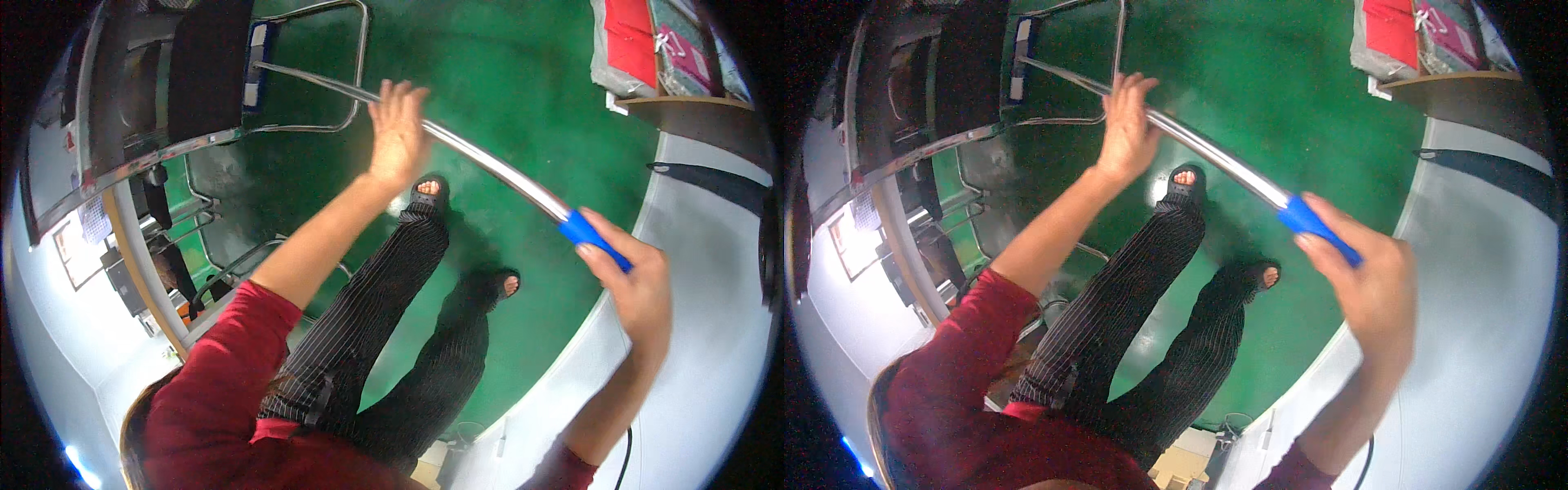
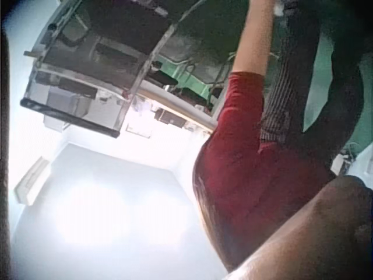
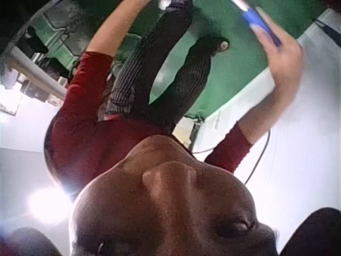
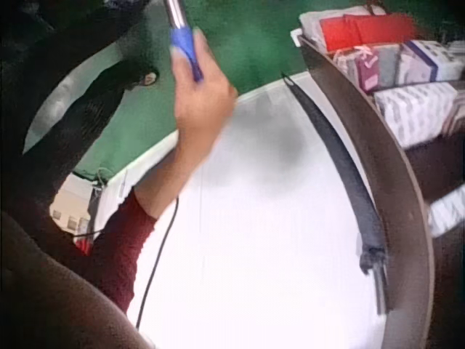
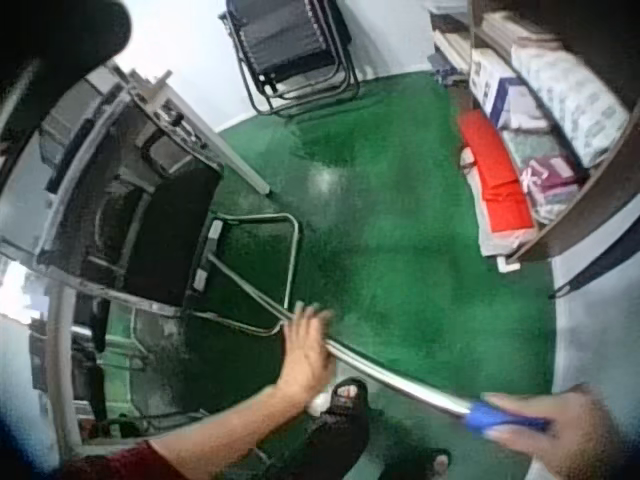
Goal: The person mops a green floor in an office using a flat mop. They move around desks and chairs, cleaning the floor systematically.
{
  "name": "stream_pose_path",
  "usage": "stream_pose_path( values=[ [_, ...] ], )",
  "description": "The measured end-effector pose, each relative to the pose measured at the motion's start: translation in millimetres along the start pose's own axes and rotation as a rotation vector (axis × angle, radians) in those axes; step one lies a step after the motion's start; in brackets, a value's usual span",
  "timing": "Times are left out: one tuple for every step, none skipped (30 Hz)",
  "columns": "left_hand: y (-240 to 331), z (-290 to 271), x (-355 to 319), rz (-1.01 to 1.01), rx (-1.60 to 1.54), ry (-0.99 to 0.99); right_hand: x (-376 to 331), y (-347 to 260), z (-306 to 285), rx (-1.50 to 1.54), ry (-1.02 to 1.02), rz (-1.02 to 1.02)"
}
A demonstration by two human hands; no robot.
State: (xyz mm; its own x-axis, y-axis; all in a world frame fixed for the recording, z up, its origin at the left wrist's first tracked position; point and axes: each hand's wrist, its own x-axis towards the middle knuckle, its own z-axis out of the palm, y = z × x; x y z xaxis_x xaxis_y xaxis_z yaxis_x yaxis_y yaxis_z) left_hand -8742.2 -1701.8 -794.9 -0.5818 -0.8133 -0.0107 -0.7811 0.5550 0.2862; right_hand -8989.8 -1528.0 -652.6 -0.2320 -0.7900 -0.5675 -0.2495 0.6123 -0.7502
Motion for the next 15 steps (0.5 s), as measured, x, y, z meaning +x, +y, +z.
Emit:
stream_pose_path(
  values=[
    [15,-6,0,0.025,-0.021,0.061,-11,-11,-17,-0.061,0.008,0.004],
    [27,-16,-1,0.03,-0.043,0.065,-19,-26,-33,-0.123,0.011,0.008],
    [40,-26,4,0.041,-0.065,0.073,-26,-41,-47,-0.183,0.021,0.009],
    [48,-35,8,0.05,-0.078,0.1,-31,-52,-54,-0.211,0.039,0.018],
    [48,-43,13,0.064,-0.087,0.131,-35,-65,-59,-0.24,0.054,0.026],
    [43,-48,17,0.078,-0.08,0.144,-32,-71,-61,-0.268,0.067,0.03],
    [35,-54,20,0.089,-0.073,0.156,-27,-79,-59,-0.296,0.044,-0.001],
    [24,-59,24,0.078,-0.06,0.16,-20,-89,-55,-0.325,0.02,-0.032],
    [10,-60,27,0.069,-0.047,0.157,-11,-96,-50,-0.35,-0.005,-0.056],
    [-9,-61,25,0.052,-0.029,0.157,2,-97,-37,-0.331,-0.046,-0.105],
    [-32,-60,20,0.0,-0.007,0.139,18,-92,-16,-0.311,-0.086,-0.153],
    [-50,-56,20,-0.037,0.014,0.118,30,-88,2,-0.291,-0.102,-0.187],
    [-71,-55,15,-0.082,0.043,0.096,38,-90,26,-0.311,-0.098,-0.165],
    [-94,-55,10,-0.108,0.099,0.054,44,-88,52,-0.302,-0.098,-0.152],
    [-116,-55,-1,-0.143,0.153,0.011,46,-84,79,-0.348,-0.095,-0.173]
  ],
)
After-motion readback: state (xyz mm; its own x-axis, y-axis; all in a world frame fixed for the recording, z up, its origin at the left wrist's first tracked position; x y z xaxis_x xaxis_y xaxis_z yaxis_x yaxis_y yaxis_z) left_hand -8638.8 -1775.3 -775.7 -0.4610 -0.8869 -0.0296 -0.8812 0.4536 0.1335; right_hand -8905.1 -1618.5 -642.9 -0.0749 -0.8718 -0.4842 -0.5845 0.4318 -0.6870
